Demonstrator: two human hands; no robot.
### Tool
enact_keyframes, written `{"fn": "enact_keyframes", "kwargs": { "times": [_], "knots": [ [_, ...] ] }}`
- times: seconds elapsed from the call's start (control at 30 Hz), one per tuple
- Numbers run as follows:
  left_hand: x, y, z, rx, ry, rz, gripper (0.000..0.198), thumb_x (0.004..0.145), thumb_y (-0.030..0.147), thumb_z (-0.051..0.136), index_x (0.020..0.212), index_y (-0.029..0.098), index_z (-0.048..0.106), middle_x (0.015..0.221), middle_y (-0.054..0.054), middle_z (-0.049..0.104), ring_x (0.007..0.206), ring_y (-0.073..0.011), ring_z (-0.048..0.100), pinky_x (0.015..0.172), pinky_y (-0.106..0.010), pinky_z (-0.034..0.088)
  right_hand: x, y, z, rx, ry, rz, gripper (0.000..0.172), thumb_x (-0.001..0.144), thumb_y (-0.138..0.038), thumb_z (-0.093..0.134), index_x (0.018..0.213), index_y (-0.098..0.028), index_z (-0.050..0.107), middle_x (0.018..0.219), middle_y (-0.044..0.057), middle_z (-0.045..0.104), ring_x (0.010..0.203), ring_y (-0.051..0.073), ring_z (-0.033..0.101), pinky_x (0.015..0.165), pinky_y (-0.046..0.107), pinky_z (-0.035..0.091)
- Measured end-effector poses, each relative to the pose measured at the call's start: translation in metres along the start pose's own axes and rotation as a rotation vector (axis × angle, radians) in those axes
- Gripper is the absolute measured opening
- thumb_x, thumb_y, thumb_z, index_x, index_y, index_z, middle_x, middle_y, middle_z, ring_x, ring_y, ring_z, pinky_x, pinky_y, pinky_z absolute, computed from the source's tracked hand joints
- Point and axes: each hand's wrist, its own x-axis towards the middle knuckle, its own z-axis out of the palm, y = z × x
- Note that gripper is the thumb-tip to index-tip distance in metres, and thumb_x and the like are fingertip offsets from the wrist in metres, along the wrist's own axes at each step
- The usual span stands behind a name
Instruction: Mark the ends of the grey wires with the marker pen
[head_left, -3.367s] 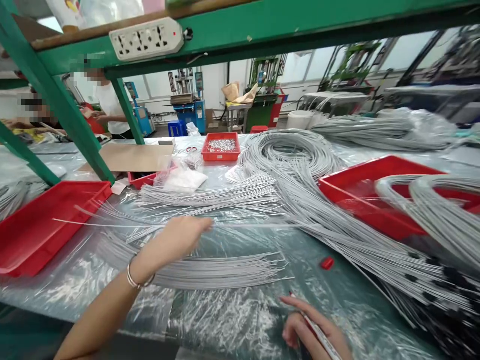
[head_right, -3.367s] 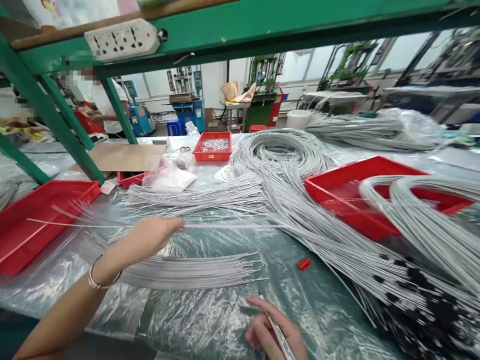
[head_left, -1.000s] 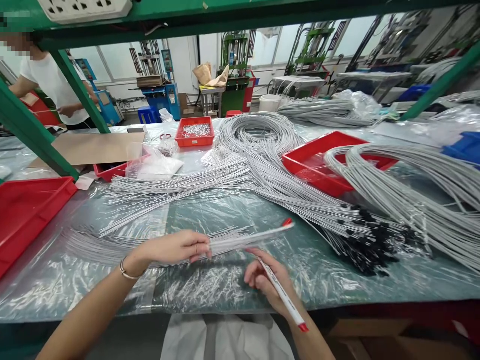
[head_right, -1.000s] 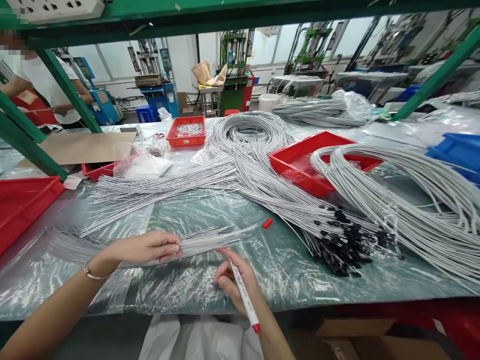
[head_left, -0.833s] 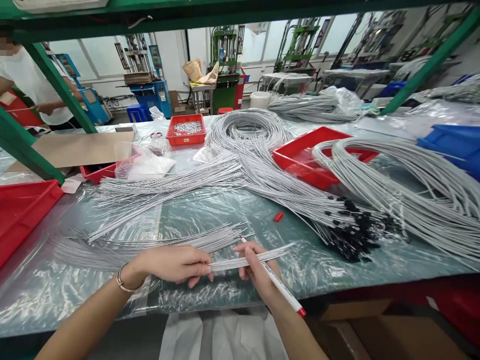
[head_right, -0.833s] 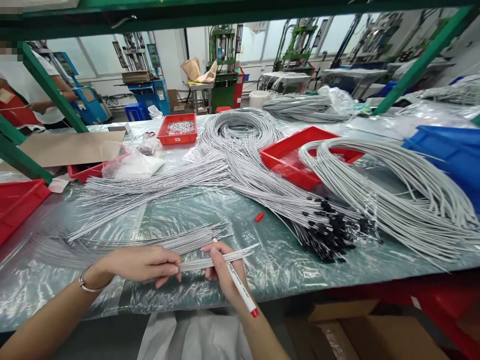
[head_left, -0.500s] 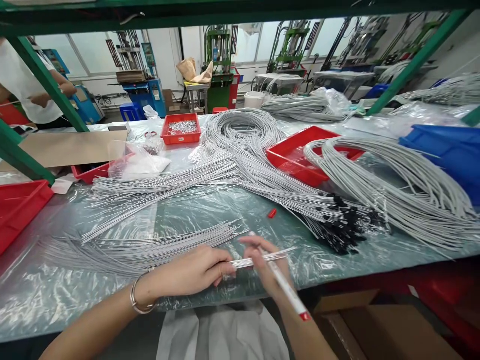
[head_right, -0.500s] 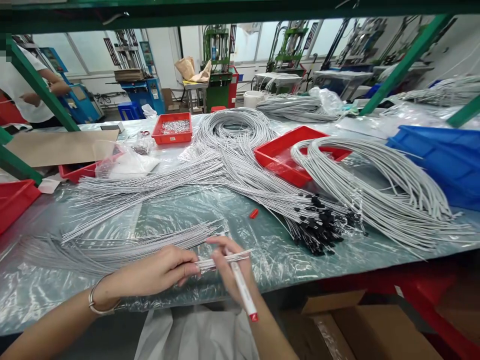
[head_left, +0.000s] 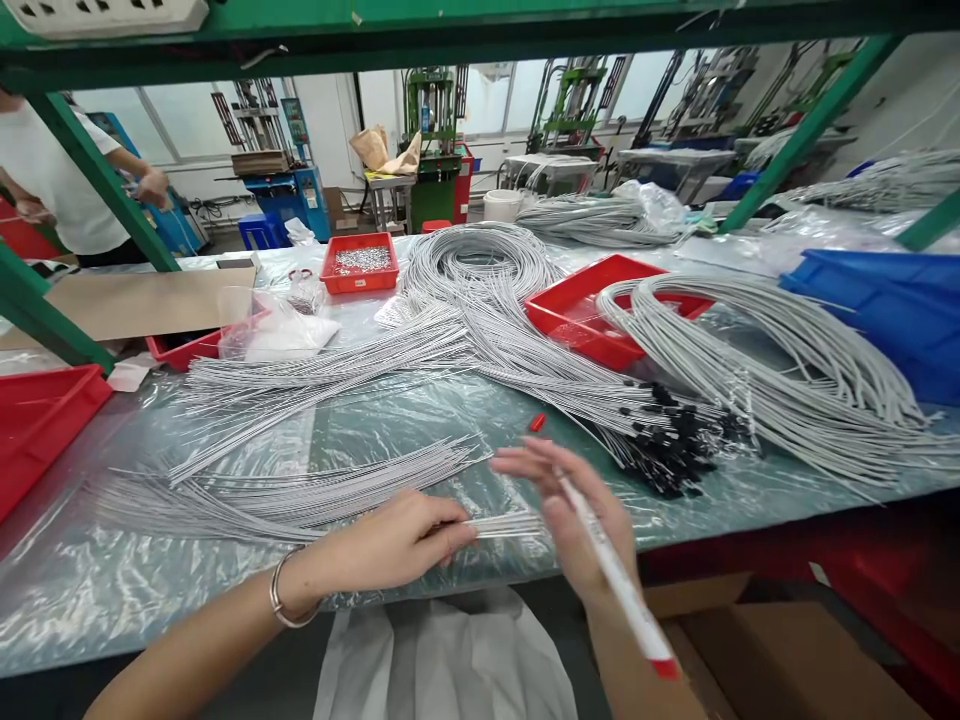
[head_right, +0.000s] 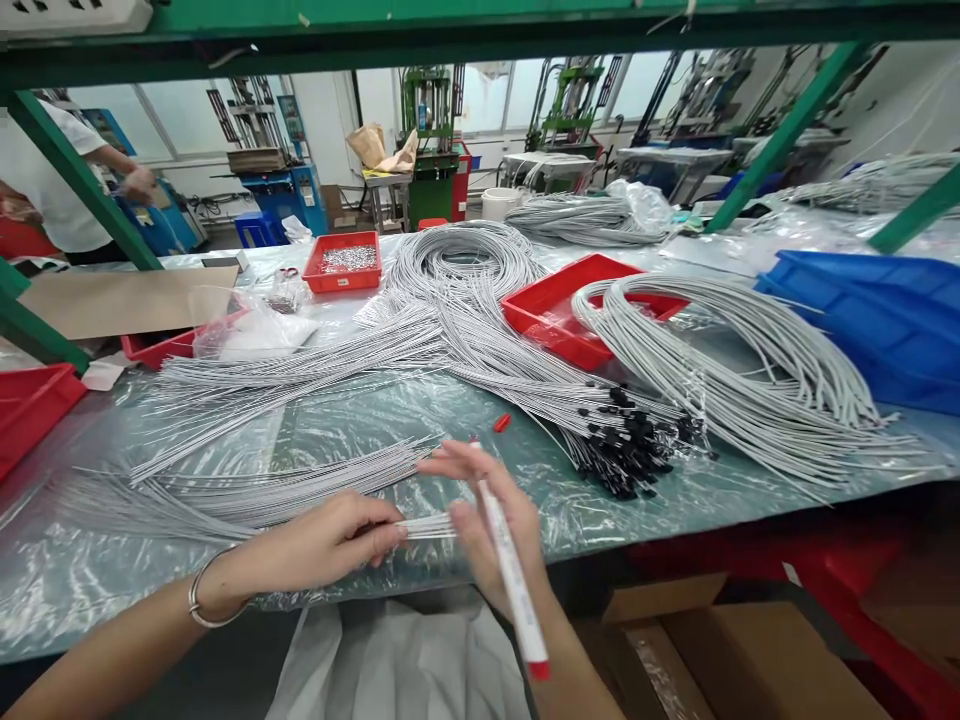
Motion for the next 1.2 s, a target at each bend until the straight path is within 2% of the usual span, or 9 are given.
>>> {"fn": "enact_keyframes", "kwargs": {
  "times": [0.07, 0.1, 0.23, 0.4, 0.5, 0.67, 0.93, 1.07, 1.2],
  "knots": [
    [-0.003, 0.001, -0.002, -0.035, 0.026, 0.006, 0.039, 0.096, 0.040, 0.032, 0.075, 0.016, 0.055, 0.067, 0.001, 0.060, 0.057, -0.0088, 0.050, 0.057, -0.020, 0.036, -0.003, 0.012, -0.011, 0.014, 0.121, -0.003, 0.030, 0.083, -0.046, 0.055, 0.099, -0.020, 0.057, 0.079, 0.006, 0.065, 0.077, 0.022, 0.062, 0.076, 0.037, 0.048],
    [-0.004, 0.002, -0.004, -0.042, 0.038, 0.011, 0.040, 0.096, 0.040, 0.032, 0.075, 0.016, 0.055, 0.069, 0.001, 0.060, 0.059, -0.0087, 0.050, 0.058, -0.020, 0.036, -0.005, 0.017, -0.015, 0.016, 0.089, 0.029, 0.030, 0.080, -0.050, 0.058, 0.086, -0.020, 0.057, 0.068, 0.003, 0.060, 0.064, 0.018, 0.058, 0.064, 0.032, 0.047],
    [-0.005, 0.003, -0.005, -0.034, 0.028, 0.031, 0.039, 0.096, 0.039, 0.032, 0.076, 0.016, 0.056, 0.070, 0.001, 0.060, 0.060, -0.0088, 0.048, 0.059, -0.021, 0.035, -0.015, 0.026, -0.013, 0.059, -0.268, 0.224, 0.046, 0.074, -0.064, 0.056, 0.066, -0.019, 0.052, 0.051, -0.002, 0.046, 0.042, 0.010, 0.040, 0.041, 0.024, 0.032],
    [-0.002, 0.005, -0.001, -0.135, -0.034, -0.040, 0.028, 0.096, 0.040, 0.033, 0.108, 0.020, 0.047, 0.077, 0.000, 0.065, 0.065, -0.0113, 0.053, 0.061, -0.023, 0.038, -0.017, 0.011, 0.007, 0.001, -0.265, 0.389, 0.043, 0.085, -0.050, 0.048, 0.055, -0.020, 0.042, 0.040, -0.003, 0.043, 0.037, 0.010, 0.039, 0.041, 0.023, 0.034],
    [-0.001, 0.003, 0.000, -0.194, -0.039, -0.059, 0.029, 0.095, 0.044, 0.031, 0.098, 0.019, 0.046, 0.076, 0.001, 0.065, 0.056, -0.0085, 0.049, 0.055, -0.020, 0.037, -0.015, 0.007, 0.008, -0.023, -0.214, 0.362, 0.046, 0.086, -0.048, 0.046, 0.050, -0.020, 0.041, 0.038, -0.002, 0.043, 0.038, 0.010, 0.041, 0.042, 0.023, 0.034],
    [0.000, -0.001, -0.002, -0.131, -0.067, -0.069, 0.036, 0.094, 0.043, 0.034, 0.080, 0.016, 0.054, 0.077, 0.001, 0.062, 0.049, -0.0052, 0.048, 0.047, -0.017, 0.036, -0.016, 0.018, 0.001, -0.034, -0.319, 0.322, 0.042, 0.088, -0.047, 0.043, 0.056, -0.020, 0.042, 0.039, -0.003, 0.046, 0.037, 0.010, 0.040, 0.041, 0.022, 0.032],
    [0.001, -0.007, -0.012, -0.108, -0.228, -0.049, 0.031, 0.093, 0.038, 0.039, 0.076, 0.016, 0.054, 0.073, 0.001, 0.063, 0.048, -0.0063, 0.052, 0.046, -0.016, 0.038, -0.017, 0.024, 0.003, -0.091, -0.386, 0.252, 0.042, 0.090, -0.037, 0.042, 0.053, -0.020, 0.038, 0.039, -0.004, 0.042, 0.036, 0.008, 0.037, 0.043, 0.022, 0.030],
    [0.005, -0.005, -0.004, -0.077, -0.130, -0.076, 0.027, 0.089, 0.043, 0.048, 0.082, 0.017, 0.054, 0.065, 0.002, 0.060, 0.055, -0.0103, 0.059, 0.049, -0.017, 0.039, -0.018, 0.028, 0.009, -0.135, -0.361, 0.218, 0.043, 0.090, -0.037, 0.041, 0.052, -0.020, 0.035, 0.038, -0.004, 0.037, 0.036, 0.008, 0.034, 0.041, 0.023, 0.028],
    [0.009, 0.000, 0.006, 0.071, -0.011, 0.017, 0.031, 0.094, 0.037, 0.040, 0.075, 0.016, 0.055, 0.064, 0.000, 0.062, 0.060, -0.0107, 0.059, 0.055, -0.018, 0.039, -0.016, 0.030, 0.013, -0.145, -0.364, 0.197, 0.040, 0.090, -0.037, 0.041, 0.054, -0.020, 0.037, 0.039, -0.005, 0.036, 0.036, 0.007, 0.033, 0.039, 0.022, 0.027]
  ]
}}
